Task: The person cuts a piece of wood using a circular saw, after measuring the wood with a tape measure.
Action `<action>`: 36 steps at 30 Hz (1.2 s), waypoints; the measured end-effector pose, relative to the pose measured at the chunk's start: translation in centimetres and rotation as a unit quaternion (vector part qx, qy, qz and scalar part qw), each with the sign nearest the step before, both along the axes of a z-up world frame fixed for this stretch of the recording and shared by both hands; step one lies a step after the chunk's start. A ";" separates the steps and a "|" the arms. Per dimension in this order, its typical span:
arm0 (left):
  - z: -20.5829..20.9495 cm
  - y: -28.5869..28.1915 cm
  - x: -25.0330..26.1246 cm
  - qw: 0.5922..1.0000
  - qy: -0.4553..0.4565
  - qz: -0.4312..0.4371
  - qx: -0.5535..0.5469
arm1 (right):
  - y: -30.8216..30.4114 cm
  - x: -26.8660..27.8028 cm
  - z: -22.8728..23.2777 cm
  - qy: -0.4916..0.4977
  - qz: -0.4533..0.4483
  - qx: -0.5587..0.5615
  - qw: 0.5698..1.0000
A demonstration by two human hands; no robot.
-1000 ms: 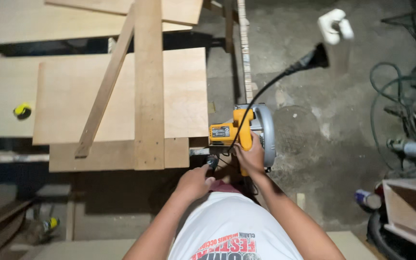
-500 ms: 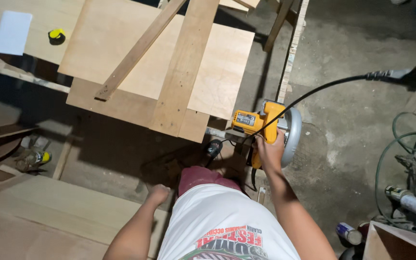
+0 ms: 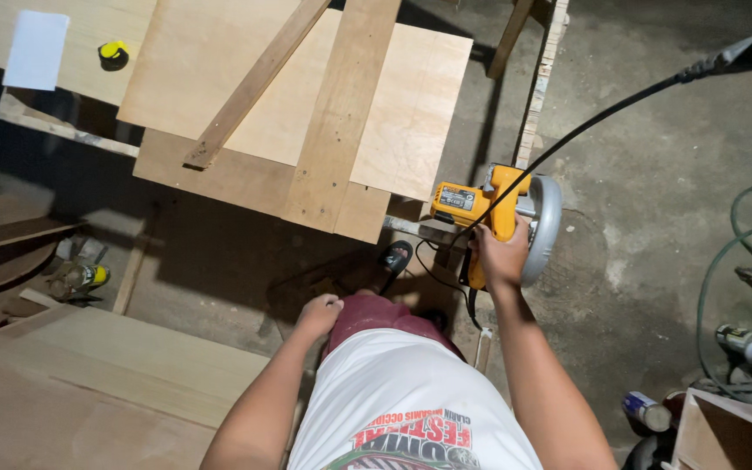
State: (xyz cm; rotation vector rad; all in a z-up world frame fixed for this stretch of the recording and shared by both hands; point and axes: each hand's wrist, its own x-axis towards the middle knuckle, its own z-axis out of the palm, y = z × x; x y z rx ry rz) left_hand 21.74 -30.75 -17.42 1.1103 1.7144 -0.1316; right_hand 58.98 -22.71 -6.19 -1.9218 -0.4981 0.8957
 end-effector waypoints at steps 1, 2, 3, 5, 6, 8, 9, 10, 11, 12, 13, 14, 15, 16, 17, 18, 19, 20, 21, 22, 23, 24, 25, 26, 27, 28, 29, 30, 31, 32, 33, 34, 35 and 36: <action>0.2 0.3 -0.2 1.000 0.001 0.001 0.000 | 0.1 0.3 -0.5 0.001 0.001 0.000 1.000; 0.3 0.6 -0.5 1.000 0.005 0.003 0.002 | 0.3 0.5 -0.9 -0.009 -0.001 0.003 1.000; 0.4 0.7 -0.8 1.000 0.009 0.005 0.002 | 0.3 0.7 -1.5 -0.018 -0.003 0.005 1.000; 1.0 0.7 -1.5 1.000 0.012 0.018 -0.005 | 0.1 0.5 -0.9 -0.014 0.012 0.007 1.000; 1.2 0.8 -1.8 0.999 0.014 0.028 -0.011 | -0.1 0.4 -0.6 -0.011 0.023 0.010 1.000; 2.0 0.7 -1.8 0.999 0.009 0.051 -0.001 | -0.1 0.2 0.2 -0.017 0.031 0.014 0.999; 2.4 0.7 -1.9 0.997 0.005 0.073 0.011 | 0.0 0.0 0.7 -0.022 0.038 0.019 0.999; 2.6 0.7 -1.9 0.997 0.005 0.073 0.011 | -0.2 0.2 0.3 -0.022 0.039 0.019 0.999; 2.7 1.0 -2.0 0.996 -0.001 0.085 0.017 | -0.2 0.4 0.0 -0.032 0.051 0.023 0.998; 2.9 1.5 -2.1 0.995 -0.006 0.097 0.024 | -0.2 0.6 -0.3 -0.042 0.063 0.028 0.997; 3.1 2.2 -2.2 0.996 -0.007 0.090 0.024 | -0.2 0.6 0.0 -0.044 0.056 0.028 0.997; 3.4 3.0 -2.2 0.996 -0.007 0.085 0.037 | -0.1 0.6 0.2 -0.040 0.058 0.031 0.997; 3.5 3.7 -2.1 0.996 -0.008 0.080 0.049 | -0.1 0.7 0.4 -0.038 0.060 0.034 0.997; 4.9 4.9 -1.8 0.996 -0.011 0.074 0.049 | -0.2 0.7 0.7 -0.041 0.055 0.034 0.997; 6.3 6.1 -1.8 0.994 -0.012 0.073 0.077 | -0.2 0.4 1.0 -0.046 0.054 0.021 0.997; 7.7 7.4 -1.9 0.992 -0.014 0.072 0.105 | 0.0 0.0 1.3 -0.052 0.054 0.008 0.997; 7.1 8.4 -2.4 0.992 -0.016 0.069 0.106 | -0.1 0.1 1.4 -0.054 0.051 0.009 0.997; 6.5 9.5 -2.9 0.989 -0.013 0.088 0.117 | 0.0 0.1 1.4 -0.074 0.056 -0.006 0.996; 5.9 10.9 -3.5 0.986 -0.011 0.103 0.129 | 0.1 0.0 1.5 -0.094 0.057 -0.021 0.994; 6.1 12.0 -4.0 0.987 -0.013 0.096 0.129 | -0.1 -0.1 1.5 -0.096 0.050 -0.021 0.994; 6.3 13.2 -4.5 0.987 -0.006 0.095 0.133 | -0.4 -0.2 1.5 -0.107 0.052 -0.031 0.992; 6.5 14.4 -5.0 0.986 0.001 0.093 0.137 | -0.6 -0.4 1.5 -0.119 0.053 -0.041 0.991; 6.5 15.6 -5.6 0.987 0.001 0.086 0.138 | -0.8 0.1 0.3 -0.118 0.046 -0.041 0.991; 6.6 16.7 -6.1 0.988 -0.006 0.082 0.133 | -1.0 0.5 -0.9 -0.143 0.030 -0.048 0.988; 6.7 17.5 -7.1 0.989 -0.009 0.080 0.126 | -1.5 0.5 -2.1 -0.166 0.016 -0.059 0.984; 7.3 18.5 -7.9 0.990 -0.007 0.074 0.124 | -1.6 0.6 -2.8 -0.163 0.011 -0.062 0.985; 7.7 19.4 -8.6 0.990 -0.014 0.080 0.118 | -1.8 0.8 -3.6 -0.203 -0.016 -0.074 0.976; 8.1 20.3 -9.2 0.990 -0.021 0.086 0.113 | -2.1 1.0 -4.3 -0.244 -0.043 -0.085 0.965; 7.8 21.0 -10.2 0.990 -0.020 0.081 0.111 | -2.2 1.2 -4.5 -0.242 -0.046 -0.088 0.965; 7.5 21.7 -11.1 0.991 -0.020 0.082 0.107 | -2.3 1.5 -4.7 -0.253 -0.044 -0.114 0.960; 7.2 22.4 -11.8 0.991 -0.022 0.081 0.103 | -2.7 1.8 -4.9 -0.263 -0.043 -0.140 0.954; 7.8 23.2 -12.4 0.992 -0.022 0.075 0.101 | -2.5 1.1 -4.5 -0.262 -0.048 -0.143 0.953; 8.4 23.8 -12.7 0.992 -0.024 0.069 0.104 | -2.7 0.7 -3.9 -0.237 -0.047 -0.144 0.960; 9.1 24.3 -13.0 0.992 -0.027 0.063 0.107 | -3.0 0.3 -3.2 -0.212 -0.046 -0.144 0.965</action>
